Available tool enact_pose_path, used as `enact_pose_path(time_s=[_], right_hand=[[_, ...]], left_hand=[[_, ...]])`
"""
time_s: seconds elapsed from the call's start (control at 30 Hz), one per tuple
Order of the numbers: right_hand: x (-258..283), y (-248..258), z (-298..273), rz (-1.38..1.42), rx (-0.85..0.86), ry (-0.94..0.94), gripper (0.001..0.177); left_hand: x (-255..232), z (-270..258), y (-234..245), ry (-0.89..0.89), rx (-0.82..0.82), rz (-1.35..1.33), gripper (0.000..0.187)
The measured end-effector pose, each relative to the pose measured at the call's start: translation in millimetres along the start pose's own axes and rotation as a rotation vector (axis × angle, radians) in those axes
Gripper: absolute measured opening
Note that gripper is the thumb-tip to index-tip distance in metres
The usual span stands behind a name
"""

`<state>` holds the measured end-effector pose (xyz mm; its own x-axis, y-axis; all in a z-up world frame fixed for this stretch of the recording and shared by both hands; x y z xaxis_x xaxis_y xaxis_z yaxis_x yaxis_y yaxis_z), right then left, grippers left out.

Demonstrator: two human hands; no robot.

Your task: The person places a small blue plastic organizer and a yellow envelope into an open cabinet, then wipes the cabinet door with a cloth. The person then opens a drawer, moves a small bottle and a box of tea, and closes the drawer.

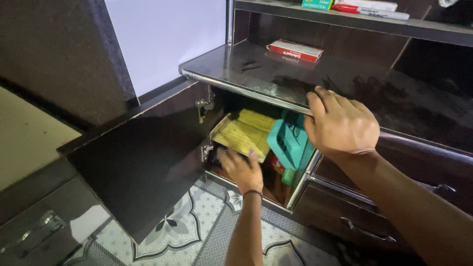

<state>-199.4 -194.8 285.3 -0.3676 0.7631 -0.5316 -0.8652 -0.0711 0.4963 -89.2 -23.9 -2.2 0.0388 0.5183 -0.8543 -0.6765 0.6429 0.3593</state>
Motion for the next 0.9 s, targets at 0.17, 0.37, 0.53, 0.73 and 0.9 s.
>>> enact_pose_path(time_s=[0.17, 0.37, 0.53, 0.73, 0.9], right_hand=[[3, -3, 0, -0.017, 0.026, 0.007, 0.029], [5, -9, -3, -0.033, 0.038, 0.030, 0.031], [9, -3, 0, -0.022, 0.029, 0.028, 0.032], [6, 0, 1, -0.015, 0.028, 0.025, 0.035], [1, 2, 4, -0.059, 0.066, 0.005, 0.035]], left_hand=[[58, 11, -24, 0.271, -0.062, -0.239, 0.075], [90, 44, -53, 0.253, 0.068, -0.166, 0.077], [108, 68, -53, 0.300, 0.275, 0.004, 0.098], [119, 69, -38, 0.334, 0.500, 0.230, 0.102], [109, 34, -61, 0.395, 0.260, -0.008, 0.109]])
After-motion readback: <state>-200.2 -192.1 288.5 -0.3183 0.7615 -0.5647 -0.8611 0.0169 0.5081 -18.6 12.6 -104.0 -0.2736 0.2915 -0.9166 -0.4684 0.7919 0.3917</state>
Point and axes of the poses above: each hand's wrist, its own z-axis towards the middle knuckle, its own y-axis out of the back of the hand, x = y × z, the point moved 6 cm from there along z, towards the middle knuckle, and after that the axes turned 15 degrees about x, right-handed, at the moved point
